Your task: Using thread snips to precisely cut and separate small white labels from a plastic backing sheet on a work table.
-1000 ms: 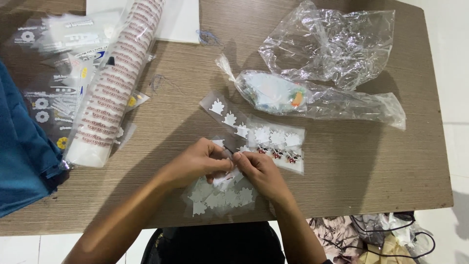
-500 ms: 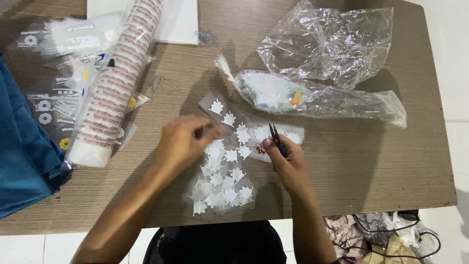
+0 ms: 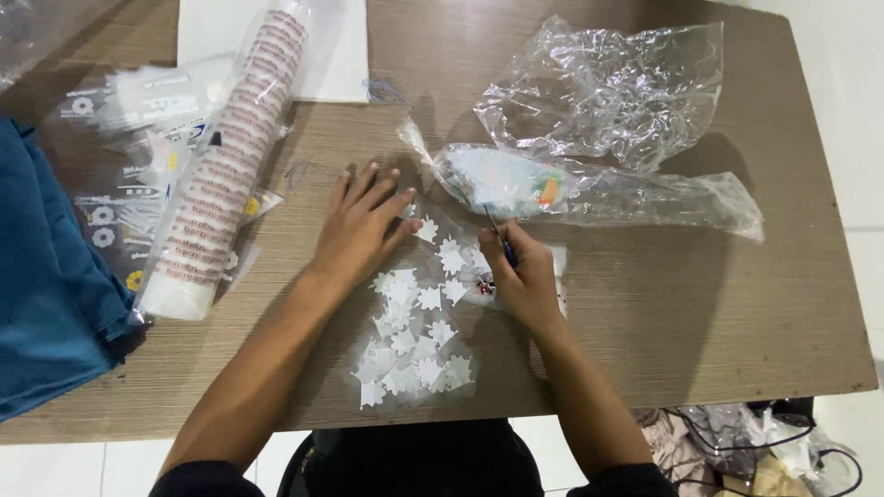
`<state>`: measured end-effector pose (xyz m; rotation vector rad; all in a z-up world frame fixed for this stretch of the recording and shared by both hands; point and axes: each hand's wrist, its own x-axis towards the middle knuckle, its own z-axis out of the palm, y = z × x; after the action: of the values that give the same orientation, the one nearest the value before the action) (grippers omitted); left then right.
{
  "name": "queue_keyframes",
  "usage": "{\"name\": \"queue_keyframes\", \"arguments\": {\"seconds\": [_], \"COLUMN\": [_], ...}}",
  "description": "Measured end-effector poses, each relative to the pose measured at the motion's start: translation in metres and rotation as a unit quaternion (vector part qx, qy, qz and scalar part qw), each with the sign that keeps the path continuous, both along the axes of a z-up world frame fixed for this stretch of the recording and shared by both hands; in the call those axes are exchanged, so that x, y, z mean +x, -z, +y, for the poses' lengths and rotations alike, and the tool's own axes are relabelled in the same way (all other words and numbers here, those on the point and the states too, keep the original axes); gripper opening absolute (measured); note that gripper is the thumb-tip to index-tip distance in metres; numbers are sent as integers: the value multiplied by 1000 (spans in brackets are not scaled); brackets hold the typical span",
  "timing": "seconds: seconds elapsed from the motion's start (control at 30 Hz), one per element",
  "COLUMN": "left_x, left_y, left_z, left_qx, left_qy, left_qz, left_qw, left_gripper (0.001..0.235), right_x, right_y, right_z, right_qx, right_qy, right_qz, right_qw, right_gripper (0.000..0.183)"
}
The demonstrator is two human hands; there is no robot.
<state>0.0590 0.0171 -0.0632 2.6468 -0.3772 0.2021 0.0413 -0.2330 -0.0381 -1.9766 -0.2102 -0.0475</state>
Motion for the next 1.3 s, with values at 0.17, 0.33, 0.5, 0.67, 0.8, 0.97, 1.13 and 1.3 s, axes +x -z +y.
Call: {"name": "queue_keyframes", "arguments": {"seconds": [0.17, 0.33, 0.5, 0.67, 0.8, 0.97, 1.13, 1.3], "left_x": [2, 1, -8, -6, -8, -12, -15, -14], "left_y": [18, -2, -14, -14, -33, -42, -56, -45], "left_z": [-1, -3, 0, 4, 13, 31, 28, 17], "left_qx": [-37, -311, -582, -648, -710, -587, -560, -567], "left_qy": [-18, -32, -65, 50, 126, 69, 2, -34], "left_qz": [-52, -47, 52, 106, 178, 180, 173, 188], "left_qw": [998, 949, 809, 752, 670, 787, 810, 801], "left_gripper": [30, 49, 68, 101, 114, 68, 39, 32], "right_x": [1, -2, -2, -5, -3, -2, -5, -4], "right_y": [9, -4, -45, -32, -32, -10, -27, -12], "right_z": [1, 11, 26, 25, 21, 0, 13, 8], "right_qx": [-12, -23, -11, 125, 157, 139, 142, 104], "right_qy": [23, 29, 18, 36, 18, -71, -101, -98], "right_qz": [11, 28, 85, 166, 160, 148, 146, 153], "right_qw": [1000, 999, 996, 978, 974, 977, 974, 978], "right_gripper": [31, 26, 38, 21, 21, 17, 29, 8]}}
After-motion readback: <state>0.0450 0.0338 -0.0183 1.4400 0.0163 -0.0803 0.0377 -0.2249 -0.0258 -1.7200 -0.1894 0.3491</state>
